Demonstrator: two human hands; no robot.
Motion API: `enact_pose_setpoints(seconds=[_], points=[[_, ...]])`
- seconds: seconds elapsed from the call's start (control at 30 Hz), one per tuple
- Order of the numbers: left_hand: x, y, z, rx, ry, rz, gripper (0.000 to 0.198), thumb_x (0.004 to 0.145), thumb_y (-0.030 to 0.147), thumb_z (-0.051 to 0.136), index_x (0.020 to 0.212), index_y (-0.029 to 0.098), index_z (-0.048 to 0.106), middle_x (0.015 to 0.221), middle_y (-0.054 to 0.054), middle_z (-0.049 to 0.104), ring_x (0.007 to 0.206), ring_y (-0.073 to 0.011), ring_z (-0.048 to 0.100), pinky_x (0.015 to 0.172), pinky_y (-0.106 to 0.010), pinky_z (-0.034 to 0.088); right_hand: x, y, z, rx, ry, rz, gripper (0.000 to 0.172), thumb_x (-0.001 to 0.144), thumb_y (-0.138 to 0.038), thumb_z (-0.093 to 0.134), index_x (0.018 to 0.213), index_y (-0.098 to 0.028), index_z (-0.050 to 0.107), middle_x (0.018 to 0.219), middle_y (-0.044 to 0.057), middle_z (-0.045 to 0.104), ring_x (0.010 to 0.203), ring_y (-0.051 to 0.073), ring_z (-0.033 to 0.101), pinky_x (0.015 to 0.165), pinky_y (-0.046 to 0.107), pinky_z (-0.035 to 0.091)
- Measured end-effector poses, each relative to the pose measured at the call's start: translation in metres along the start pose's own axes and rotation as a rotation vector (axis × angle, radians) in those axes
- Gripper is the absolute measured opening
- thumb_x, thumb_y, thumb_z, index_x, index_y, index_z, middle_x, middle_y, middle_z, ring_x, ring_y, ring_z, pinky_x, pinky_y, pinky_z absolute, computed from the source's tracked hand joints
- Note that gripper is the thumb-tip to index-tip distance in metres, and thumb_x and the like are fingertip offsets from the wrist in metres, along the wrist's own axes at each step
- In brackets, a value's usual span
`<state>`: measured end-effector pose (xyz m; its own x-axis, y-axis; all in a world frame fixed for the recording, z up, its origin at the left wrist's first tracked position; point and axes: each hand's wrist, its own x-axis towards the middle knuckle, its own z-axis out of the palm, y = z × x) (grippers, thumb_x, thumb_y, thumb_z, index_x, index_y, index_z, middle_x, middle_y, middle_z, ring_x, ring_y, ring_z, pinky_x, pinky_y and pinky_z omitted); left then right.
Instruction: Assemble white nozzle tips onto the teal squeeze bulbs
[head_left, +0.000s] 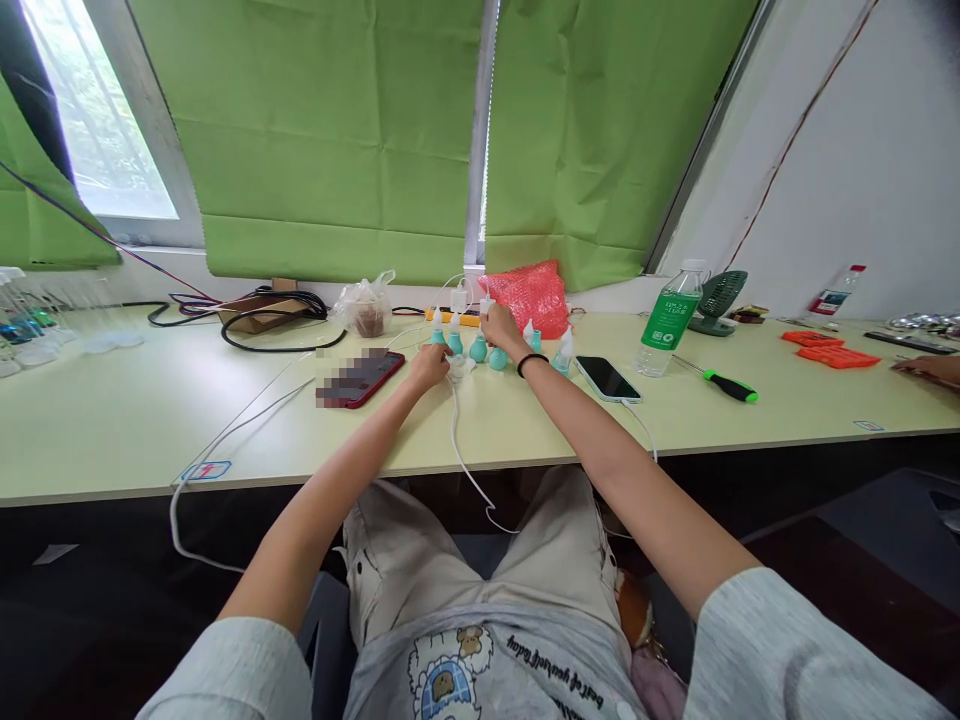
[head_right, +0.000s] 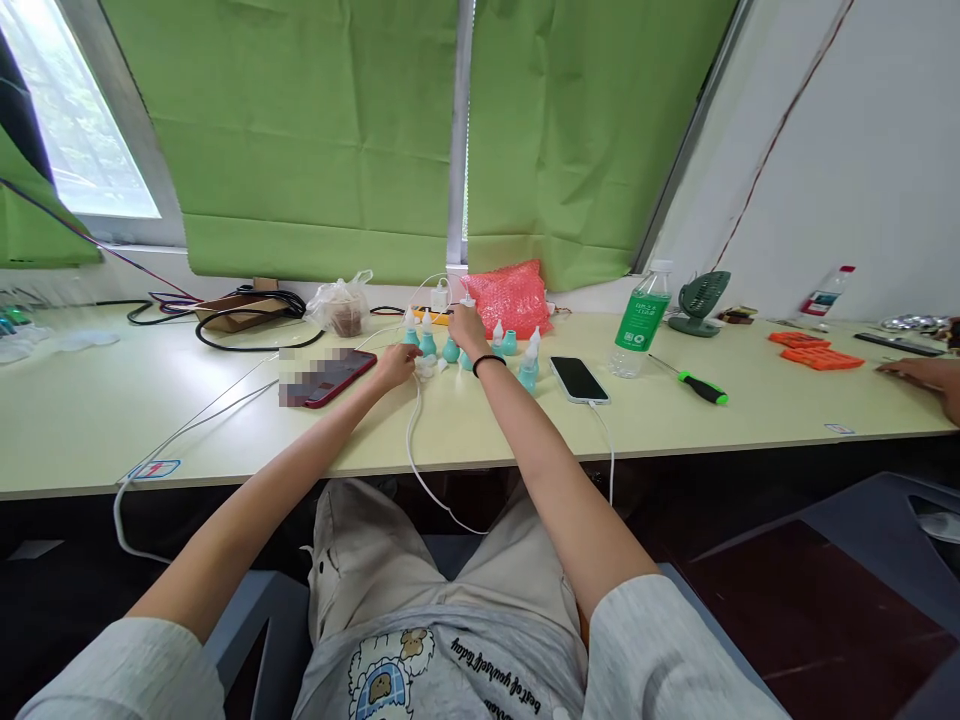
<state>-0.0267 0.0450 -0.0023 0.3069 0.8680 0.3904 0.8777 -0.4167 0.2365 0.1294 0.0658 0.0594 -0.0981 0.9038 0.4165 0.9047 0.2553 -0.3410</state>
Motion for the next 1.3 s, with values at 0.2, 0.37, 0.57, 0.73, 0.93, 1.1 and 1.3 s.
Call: enact_pose_setpoints(seconds=[0.2,0.37,0.57,0.73,0.93,1.1,1.3], points=[[-0.003,-0.005,0.008,-0.021,-0.005,0.049,0.036,0.075,0.011,0.049,0.109,0.022,0.052,0.107,-0.007,0.056,0.107,-0.0302,0.04,0.082,-0.047,0.037,0.003,0.0,0.004,-0.009,-0.098,0.072,0.03,0.086,-0.025,0.031,0.088,-0.007,0.054,0.055,0.01,0.059,0.045,0.016,0.055,0.051,0.024,0.042],[0.002,-0.006,0.012,-0.069,0.003,0.11,0.024,0.08,0.022,0.047,0.102,0.016,0.054,0.105,-0.007,0.055,0.098,-0.0221,0.049,0.083,-0.043,0.039,-0.001,-0.004,0.004,-0.012,-0.121,0.086,0.029,0.087,-0.025,0.029,0.092,-0.007,0.052,0.058,0.009,0.059,0.044,0.015,0.056,0.051,0.023,0.042],[0.004,-0.005,0.007,-0.148,0.036,0.165,0.023,0.08,0.011,0.042,0.098,0.013,0.056,0.097,-0.006,0.059,0.09,-0.0158,0.054,0.081,-0.033,0.043,-0.01,-0.009,0.004,-0.072,-0.065,0.075,0.029,0.086,-0.022,0.03,0.095,-0.007,0.053,0.077,0.016,0.062,0.072,0.021,0.06,0.065,0.027,0.043],[0.001,-0.002,0.007,-0.194,0.03,0.193,0.052,0.062,-0.004,0.034,0.106,0.014,0.056,0.105,-0.005,0.059,0.099,-0.0176,0.052,0.087,-0.028,0.039,-0.03,0.0,0.008,-0.127,-0.039,0.014,0.029,0.082,-0.019,0.035,0.101,-0.008,0.054,0.104,0.018,0.055,0.099,0.026,0.05,0.078,0.032,0.039],[-0.005,0.005,0.005,-0.231,-0.08,0.254,0.05,0.06,0.0,0.041,0.103,0.018,0.059,0.1,-0.002,0.063,0.092,-0.0171,0.056,0.082,-0.026,0.042,-0.068,0.031,0.02,-0.112,-0.162,-0.102,0.029,0.075,-0.025,0.05,0.103,-0.019,0.057,0.097,0.007,0.061,0.092,0.02,0.054,0.076,0.026,0.038],[-0.009,0.01,0.002,-0.269,-0.067,0.238,0.04,0.064,0.009,0.051,0.103,0.016,0.059,0.1,-0.005,0.063,0.088,-0.0177,0.057,0.079,-0.026,0.043,-0.078,0.044,0.022,-0.096,-0.126,-0.1,0.032,0.077,-0.029,0.047,0.105,-0.019,0.056,0.088,0.007,0.063,0.087,0.019,0.055,0.073,0.025,0.038],[-0.009,0.012,0.0,-0.313,-0.048,0.207,0.029,0.07,0.024,0.054,0.095,0.013,0.062,0.09,-0.007,0.066,0.076,-0.0169,0.06,0.068,-0.025,0.045,-0.077,0.051,0.024,-0.094,-0.08,-0.059,0.035,0.071,-0.015,0.046,0.103,-0.019,0.058,0.088,0.005,0.064,0.087,0.019,0.054,0.073,0.025,0.038]])
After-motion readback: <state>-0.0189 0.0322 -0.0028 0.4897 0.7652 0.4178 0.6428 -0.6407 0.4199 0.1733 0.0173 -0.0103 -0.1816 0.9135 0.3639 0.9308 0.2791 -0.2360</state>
